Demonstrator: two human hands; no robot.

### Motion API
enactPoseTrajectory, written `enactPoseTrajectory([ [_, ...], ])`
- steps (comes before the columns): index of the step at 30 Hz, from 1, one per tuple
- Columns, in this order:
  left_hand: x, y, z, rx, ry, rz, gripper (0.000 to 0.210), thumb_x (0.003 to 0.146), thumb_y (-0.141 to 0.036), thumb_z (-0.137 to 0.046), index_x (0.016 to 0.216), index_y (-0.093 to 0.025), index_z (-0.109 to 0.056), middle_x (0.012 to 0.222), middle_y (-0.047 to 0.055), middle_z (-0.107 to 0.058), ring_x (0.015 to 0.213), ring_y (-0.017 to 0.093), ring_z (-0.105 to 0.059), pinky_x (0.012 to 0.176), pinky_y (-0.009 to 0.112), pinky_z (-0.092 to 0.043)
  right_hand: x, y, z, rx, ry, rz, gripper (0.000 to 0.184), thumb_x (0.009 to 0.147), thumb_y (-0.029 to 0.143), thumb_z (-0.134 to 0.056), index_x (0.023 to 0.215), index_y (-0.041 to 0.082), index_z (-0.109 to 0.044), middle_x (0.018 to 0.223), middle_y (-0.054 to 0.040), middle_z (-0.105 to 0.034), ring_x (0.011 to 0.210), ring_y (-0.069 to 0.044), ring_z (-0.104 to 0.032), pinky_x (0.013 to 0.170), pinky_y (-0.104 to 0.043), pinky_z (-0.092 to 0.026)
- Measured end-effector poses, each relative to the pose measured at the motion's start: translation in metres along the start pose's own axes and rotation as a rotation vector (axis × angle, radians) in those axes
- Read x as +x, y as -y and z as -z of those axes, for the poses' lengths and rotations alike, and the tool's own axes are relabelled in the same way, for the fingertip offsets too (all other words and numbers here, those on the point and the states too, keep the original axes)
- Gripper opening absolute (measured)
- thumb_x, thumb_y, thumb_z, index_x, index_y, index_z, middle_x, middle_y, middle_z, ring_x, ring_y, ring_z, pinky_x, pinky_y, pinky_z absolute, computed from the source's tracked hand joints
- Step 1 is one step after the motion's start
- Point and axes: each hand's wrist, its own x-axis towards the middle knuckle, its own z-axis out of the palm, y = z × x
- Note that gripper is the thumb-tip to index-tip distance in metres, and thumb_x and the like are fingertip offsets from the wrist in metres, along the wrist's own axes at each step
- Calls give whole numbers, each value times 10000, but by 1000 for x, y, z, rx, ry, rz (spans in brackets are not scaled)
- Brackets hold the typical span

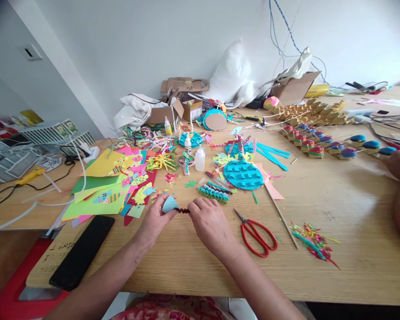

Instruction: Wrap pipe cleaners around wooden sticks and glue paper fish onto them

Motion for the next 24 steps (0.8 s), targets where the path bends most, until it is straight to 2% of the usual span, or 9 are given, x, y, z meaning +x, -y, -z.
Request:
enactPoseTrajectory([
  [4,0,-2,1,11,-10,0,295,647,-150,-566,935,-193,-520,846,2,-538,731,124,-500,660,223,-409,2,2,-1,58,-2,-21,110,831,212,-476,799,175,-574,767,-29,-593,745,-155,-538,657,-261,-322],
  [10,-1,-1,3,-42,-15,49,302,624,-136,-556,919,-190,-517,791,-5,-528,687,117,-487,614,209,-387,2,2,-3,156,-5,-33,128,833,229,-476,806,188,-594,769,-27,-596,758,-144,-545,656,-247,-339],
  [15,-3,-7,1,-105,5,99,331,599,-124,-535,917,-199,-487,733,-31,-505,625,100,-448,573,196,-347,1,0,-3,168,-16,-45,110,824,205,-487,803,190,-594,777,-24,-602,749,-144,-549,656,-244,-349],
  [21,-2,-6,-1,-51,6,117,329,602,-117,-511,919,-204,-501,685,-34,-466,607,107,-423,563,204,-330,0,0,-4,139,-5,-62,87,806,189,-511,780,192,-594,763,-20,-603,746,-157,-553,654,-255,-353],
  [24,-3,-7,3,-33,82,160,343,633,-153,-538,969,-213,-512,716,-23,-494,650,125,-461,599,221,-356,-1,0,-4,114,-9,-61,87,803,189,-514,771,192,-595,747,-20,-604,726,-158,-556,643,-260,-355],
])
